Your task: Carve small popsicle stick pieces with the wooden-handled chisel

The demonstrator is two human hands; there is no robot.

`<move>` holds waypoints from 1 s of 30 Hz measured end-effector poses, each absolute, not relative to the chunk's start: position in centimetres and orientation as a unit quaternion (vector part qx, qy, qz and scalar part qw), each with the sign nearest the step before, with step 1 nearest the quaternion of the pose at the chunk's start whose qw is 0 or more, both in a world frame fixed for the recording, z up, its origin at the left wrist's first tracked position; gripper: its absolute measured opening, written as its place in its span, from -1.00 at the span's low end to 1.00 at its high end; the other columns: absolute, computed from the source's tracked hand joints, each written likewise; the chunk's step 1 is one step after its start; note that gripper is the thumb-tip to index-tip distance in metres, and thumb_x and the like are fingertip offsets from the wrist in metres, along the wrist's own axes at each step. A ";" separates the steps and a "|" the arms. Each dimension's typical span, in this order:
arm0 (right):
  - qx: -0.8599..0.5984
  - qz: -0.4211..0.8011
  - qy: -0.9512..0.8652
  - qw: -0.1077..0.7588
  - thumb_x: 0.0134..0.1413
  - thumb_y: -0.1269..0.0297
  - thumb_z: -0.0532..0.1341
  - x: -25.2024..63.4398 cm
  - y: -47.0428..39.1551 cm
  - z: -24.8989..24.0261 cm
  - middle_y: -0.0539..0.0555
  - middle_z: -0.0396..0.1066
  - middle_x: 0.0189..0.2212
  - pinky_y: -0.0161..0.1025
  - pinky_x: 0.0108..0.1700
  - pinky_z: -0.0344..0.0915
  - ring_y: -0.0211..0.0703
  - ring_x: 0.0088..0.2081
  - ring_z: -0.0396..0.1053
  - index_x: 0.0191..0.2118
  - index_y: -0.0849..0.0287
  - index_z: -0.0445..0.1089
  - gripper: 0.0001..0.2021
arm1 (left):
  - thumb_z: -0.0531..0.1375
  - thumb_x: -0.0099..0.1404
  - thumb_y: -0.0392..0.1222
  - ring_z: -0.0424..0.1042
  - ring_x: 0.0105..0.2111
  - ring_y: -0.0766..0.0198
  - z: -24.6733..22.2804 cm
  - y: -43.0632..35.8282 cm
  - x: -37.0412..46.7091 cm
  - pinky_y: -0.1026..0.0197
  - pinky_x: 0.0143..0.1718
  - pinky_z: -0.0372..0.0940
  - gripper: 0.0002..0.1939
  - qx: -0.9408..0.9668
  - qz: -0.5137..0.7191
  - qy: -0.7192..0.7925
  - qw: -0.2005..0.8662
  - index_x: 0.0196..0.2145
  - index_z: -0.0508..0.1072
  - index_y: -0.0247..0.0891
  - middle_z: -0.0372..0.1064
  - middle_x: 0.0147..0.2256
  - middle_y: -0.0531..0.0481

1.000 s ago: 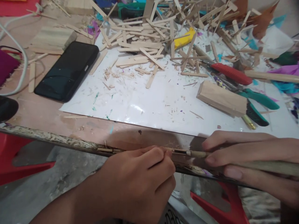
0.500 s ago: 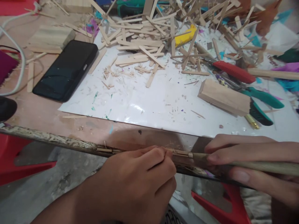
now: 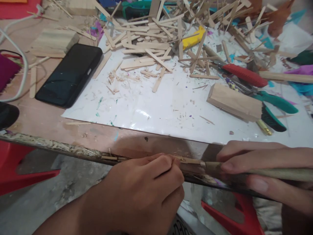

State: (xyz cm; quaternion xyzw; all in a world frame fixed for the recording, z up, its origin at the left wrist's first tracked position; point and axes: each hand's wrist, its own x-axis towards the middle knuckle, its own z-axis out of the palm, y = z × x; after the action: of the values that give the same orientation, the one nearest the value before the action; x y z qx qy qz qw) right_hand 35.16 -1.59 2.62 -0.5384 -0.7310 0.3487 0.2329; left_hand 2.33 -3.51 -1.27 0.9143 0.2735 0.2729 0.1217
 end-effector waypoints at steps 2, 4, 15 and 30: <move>-0.542 0.341 -0.730 0.239 0.25 -0.23 0.50 34.9 -1.7 2.5 0.06 0.81 -0.15 -0.16 -0.09 0.77 0.15 -0.17 0.79 -0.20 -0.30 0.84 -0.77 | 0.17 0.72 -0.34 0.57 -0.03 0.18 -1.1 -3.5 2.3 0.14 0.05 0.56 -0.69 0.917 0.263 0.275 0.119 -0.06 0.74 -0.28 0.68 -0.06 -0.05; -0.546 0.351 -0.721 0.241 0.24 -0.22 0.52 34.5 -1.8 2.5 0.04 0.81 -0.16 -0.19 -0.09 0.77 0.16 -0.12 0.80 -0.19 -0.30 0.84 -0.78 | 0.17 0.72 -0.33 0.56 -0.04 0.20 -0.9 -3.5 2.3 0.16 0.06 0.55 -0.70 0.920 0.252 0.275 0.115 -0.06 0.74 -0.27 0.67 -0.06 -0.04; -0.538 0.449 -0.677 0.225 0.19 -0.23 0.54 33.9 0.3 3.4 0.07 0.79 -0.26 -0.20 -0.33 0.71 0.17 -0.20 0.79 -0.23 -0.23 0.84 -0.74 | 0.16 0.73 -0.33 0.58 0.00 0.17 -1.4 -3.6 2.2 0.11 0.09 0.54 -0.72 0.918 0.267 0.272 0.112 -0.01 0.72 -0.31 0.69 -0.02 0.01; -0.534 0.418 -0.688 0.258 0.23 -0.17 0.54 33.2 -0.8 2.9 -0.08 0.82 -0.19 -0.32 -0.28 0.71 0.01 -0.24 0.81 -0.14 -0.42 0.82 -0.86 | 0.14 0.73 -0.34 0.56 -0.03 0.17 -0.9 -3.2 1.9 0.13 0.09 0.55 -0.67 0.919 0.263 0.268 0.117 -0.02 0.75 -0.30 0.71 0.00 -0.01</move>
State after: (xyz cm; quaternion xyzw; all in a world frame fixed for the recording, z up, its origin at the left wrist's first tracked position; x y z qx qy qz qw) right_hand 33.16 -0.80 2.93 -0.5342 -0.6881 0.4177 0.2583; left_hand 1.86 -3.25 -0.94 0.9193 0.2677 0.2635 0.1173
